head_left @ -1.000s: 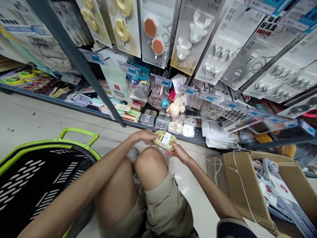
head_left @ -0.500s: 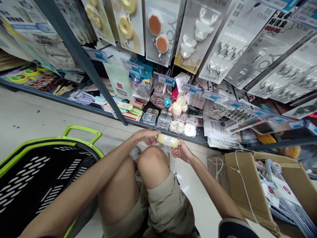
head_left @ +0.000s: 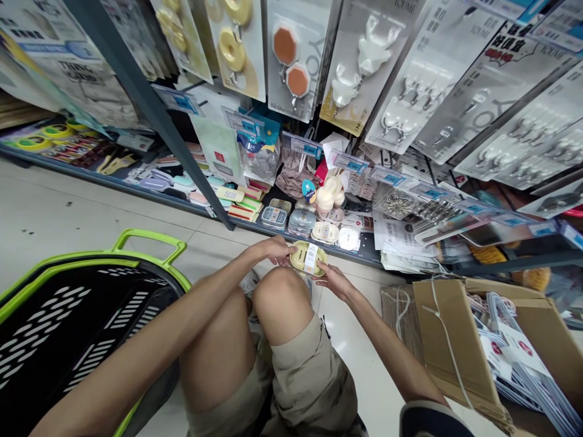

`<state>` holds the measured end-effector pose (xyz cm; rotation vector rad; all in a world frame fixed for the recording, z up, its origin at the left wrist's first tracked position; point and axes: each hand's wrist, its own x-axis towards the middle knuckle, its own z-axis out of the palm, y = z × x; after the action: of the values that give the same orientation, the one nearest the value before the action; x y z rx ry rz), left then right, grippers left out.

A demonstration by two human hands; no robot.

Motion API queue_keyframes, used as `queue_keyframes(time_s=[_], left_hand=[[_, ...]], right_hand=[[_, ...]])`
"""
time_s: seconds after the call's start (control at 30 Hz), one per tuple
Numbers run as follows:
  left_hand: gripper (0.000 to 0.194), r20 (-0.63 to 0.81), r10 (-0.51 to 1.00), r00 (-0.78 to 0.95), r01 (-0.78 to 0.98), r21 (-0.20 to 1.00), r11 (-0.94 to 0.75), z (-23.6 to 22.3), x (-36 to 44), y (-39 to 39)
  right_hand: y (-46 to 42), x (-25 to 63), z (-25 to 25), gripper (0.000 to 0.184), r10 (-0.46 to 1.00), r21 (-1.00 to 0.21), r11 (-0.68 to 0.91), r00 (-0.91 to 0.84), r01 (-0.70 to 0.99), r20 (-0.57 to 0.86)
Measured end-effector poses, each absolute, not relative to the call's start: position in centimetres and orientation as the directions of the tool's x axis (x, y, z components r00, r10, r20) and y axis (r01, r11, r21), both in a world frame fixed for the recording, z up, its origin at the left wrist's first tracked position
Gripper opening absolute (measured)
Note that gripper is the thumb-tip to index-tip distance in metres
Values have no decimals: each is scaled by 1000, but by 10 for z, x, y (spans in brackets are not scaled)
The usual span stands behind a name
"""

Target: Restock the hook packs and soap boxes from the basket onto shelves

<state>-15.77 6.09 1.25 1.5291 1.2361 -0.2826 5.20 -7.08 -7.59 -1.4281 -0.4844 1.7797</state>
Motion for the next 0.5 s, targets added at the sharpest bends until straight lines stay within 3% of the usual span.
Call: queue_keyframes(time_s=[0.2,0.5], left_hand=[[53,-789,516,333,905,422,61,8,-158,66],[44,-805,508,307,937,348,-14,5,-155,69]], right_hand=[[-70,60,-99,29,739,-682,-610,20,-404,-673],[-62,93,-138,20,649,-614,-603,135,-509,-749]])
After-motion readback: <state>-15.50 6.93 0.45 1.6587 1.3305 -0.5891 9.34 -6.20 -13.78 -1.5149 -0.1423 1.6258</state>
